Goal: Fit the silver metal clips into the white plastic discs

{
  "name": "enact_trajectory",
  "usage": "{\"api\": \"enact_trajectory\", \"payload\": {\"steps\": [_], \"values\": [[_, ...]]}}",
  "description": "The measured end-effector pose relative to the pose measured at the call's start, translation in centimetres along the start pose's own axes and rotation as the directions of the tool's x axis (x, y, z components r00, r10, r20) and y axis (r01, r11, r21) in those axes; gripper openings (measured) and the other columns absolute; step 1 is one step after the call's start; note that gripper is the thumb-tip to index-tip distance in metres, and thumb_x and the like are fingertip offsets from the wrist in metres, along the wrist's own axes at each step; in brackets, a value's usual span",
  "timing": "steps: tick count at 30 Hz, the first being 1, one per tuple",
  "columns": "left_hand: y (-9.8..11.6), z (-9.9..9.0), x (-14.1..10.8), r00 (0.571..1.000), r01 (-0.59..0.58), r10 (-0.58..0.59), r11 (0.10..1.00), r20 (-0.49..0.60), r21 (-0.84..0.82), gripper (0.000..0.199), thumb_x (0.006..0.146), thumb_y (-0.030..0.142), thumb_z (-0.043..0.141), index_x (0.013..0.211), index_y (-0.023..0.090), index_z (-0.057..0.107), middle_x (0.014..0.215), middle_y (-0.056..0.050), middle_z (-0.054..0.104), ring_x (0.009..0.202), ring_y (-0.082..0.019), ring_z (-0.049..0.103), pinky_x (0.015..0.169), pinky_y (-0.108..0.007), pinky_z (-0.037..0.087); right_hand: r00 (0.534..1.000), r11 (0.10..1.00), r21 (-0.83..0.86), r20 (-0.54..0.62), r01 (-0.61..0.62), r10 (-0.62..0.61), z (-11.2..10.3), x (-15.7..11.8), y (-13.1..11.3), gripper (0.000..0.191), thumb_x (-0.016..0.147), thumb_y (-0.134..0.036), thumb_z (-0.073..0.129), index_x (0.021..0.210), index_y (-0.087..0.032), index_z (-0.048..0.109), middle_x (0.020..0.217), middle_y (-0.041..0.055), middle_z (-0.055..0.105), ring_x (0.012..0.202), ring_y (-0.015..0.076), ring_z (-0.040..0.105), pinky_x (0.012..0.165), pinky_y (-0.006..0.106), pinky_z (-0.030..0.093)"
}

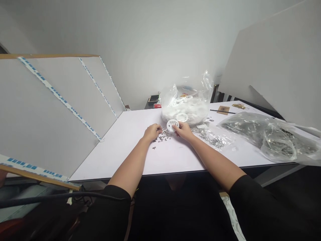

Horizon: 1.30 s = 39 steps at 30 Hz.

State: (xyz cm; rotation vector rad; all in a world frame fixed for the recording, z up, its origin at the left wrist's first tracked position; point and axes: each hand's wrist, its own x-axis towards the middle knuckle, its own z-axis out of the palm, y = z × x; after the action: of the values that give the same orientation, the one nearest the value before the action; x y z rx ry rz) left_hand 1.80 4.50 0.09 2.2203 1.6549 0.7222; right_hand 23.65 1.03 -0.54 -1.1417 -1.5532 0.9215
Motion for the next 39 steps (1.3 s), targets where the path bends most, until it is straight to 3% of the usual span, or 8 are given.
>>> {"api": "enact_trajectory", "payload": {"steps": [6, 13, 23, 29, 34, 39], "values": [[1.2, -0.3, -0.5, 0.974, -0.186, 0.138, 0.941, -0.180, -0.282, 0.007, 0.091, 0.021, 0.052, 0.085, 0.019, 0.056, 0.095, -0.005, 0.063, 0.090, -0.018, 0.058, 0.088, -0.031, 0.045, 0.990, 0.999, 0.050, 0.138, -0.011, 0.004, 0.1, 0.3, 0.8, 0.028, 0.087, -0.039, 0.062, 0.099, -0.014, 0.063, 0.063, 0.0032, 0.064, 0.047, 0.0158, 0.059, 0.043, 0.025, 0.044], [2.9, 0.5, -1.4, 0.983, -0.166, 0.118, 0.896, -0.140, -0.411, 0.009, 0.093, 0.023, 0.047, 0.087, 0.018, 0.053, 0.087, -0.003, 0.064, 0.082, -0.016, 0.055, 0.081, -0.029, 0.044, 0.980, 0.987, 0.152, 0.198, -0.047, 0.017, 0.3, 0.5, 1.3, 0.032, 0.084, -0.042, 0.068, 0.101, -0.015, 0.060, 0.079, 0.0067, 0.069, 0.055, 0.0188, 0.067, 0.044, 0.027, 0.050], [3.3, 1.3, -1.2, 0.985, -0.132, 0.037, 0.785, -0.167, -0.606, 0.016, 0.084, 0.030, 0.063, 0.092, 0.015, 0.062, 0.091, -0.005, 0.067, 0.075, -0.014, 0.059, 0.074, -0.028, 0.046, 0.981, 0.964, 0.245, 0.183, -0.106, 0.061, 0.3, 0.4, 1.2, 0.034, 0.083, -0.039, 0.074, 0.102, -0.016, 0.058, 0.094, 0.0087, 0.067, 0.071, 0.0209, 0.071, 0.053, 0.031, 0.059], [3.4, 1.0, -1.1, 0.980, -0.122, -0.017, 0.736, -0.198, -0.665, 0.033, 0.083, 0.036, 0.068, 0.108, 0.014, 0.069, 0.102, -0.009, 0.070, 0.096, -0.019, 0.066, 0.087, -0.031, 0.051, 0.982, 0.982, 0.190, 0.184, 0.019, -0.054, -0.1, 0.6, 1.4, 0.046, 0.076, -0.054, 0.078, 0.098, -0.015, 0.065, 0.088, 0.0057, 0.063, 0.075, 0.0171, 0.062, 0.061, 0.031, 0.060], [3.1, 1.1, -0.9, 0.969, -0.163, -0.008, 0.732, -0.248, -0.662, 0.025, 0.080, 0.035, 0.071, 0.095, 0.015, 0.070, 0.101, -0.009, 0.072, 0.098, -0.020, 0.066, 0.090, -0.032, 0.051, 0.960, 0.977, 0.098, 0.192, 0.189, -0.205, -0.7, 0.8, 1.4, 0.051, 0.074, -0.060, 0.078, 0.097, -0.014, 0.075, 0.093, 0.0075, 0.060, 0.076, 0.0152, 0.057, 0.068, 0.031, 0.053], [3.3, 1.0, -1.0, 0.979, -0.135, -0.017, 0.700, -0.205, -0.701, 0.028, 0.077, 0.039, 0.073, 0.090, 0.015, 0.069, 0.095, -0.008, 0.071, 0.088, -0.018, 0.065, 0.081, -0.031, 0.051, 0.938, 0.975, 0.087, 0.269, 0.203, -0.220, -1.0, 0.4, 0.7, 0.057, 0.081, -0.067, 0.070, 0.100, -0.014, 0.075, 0.077, 0.0047, 0.060, 0.067, 0.0143, 0.050, 0.060, 0.029, 0.042]]}}
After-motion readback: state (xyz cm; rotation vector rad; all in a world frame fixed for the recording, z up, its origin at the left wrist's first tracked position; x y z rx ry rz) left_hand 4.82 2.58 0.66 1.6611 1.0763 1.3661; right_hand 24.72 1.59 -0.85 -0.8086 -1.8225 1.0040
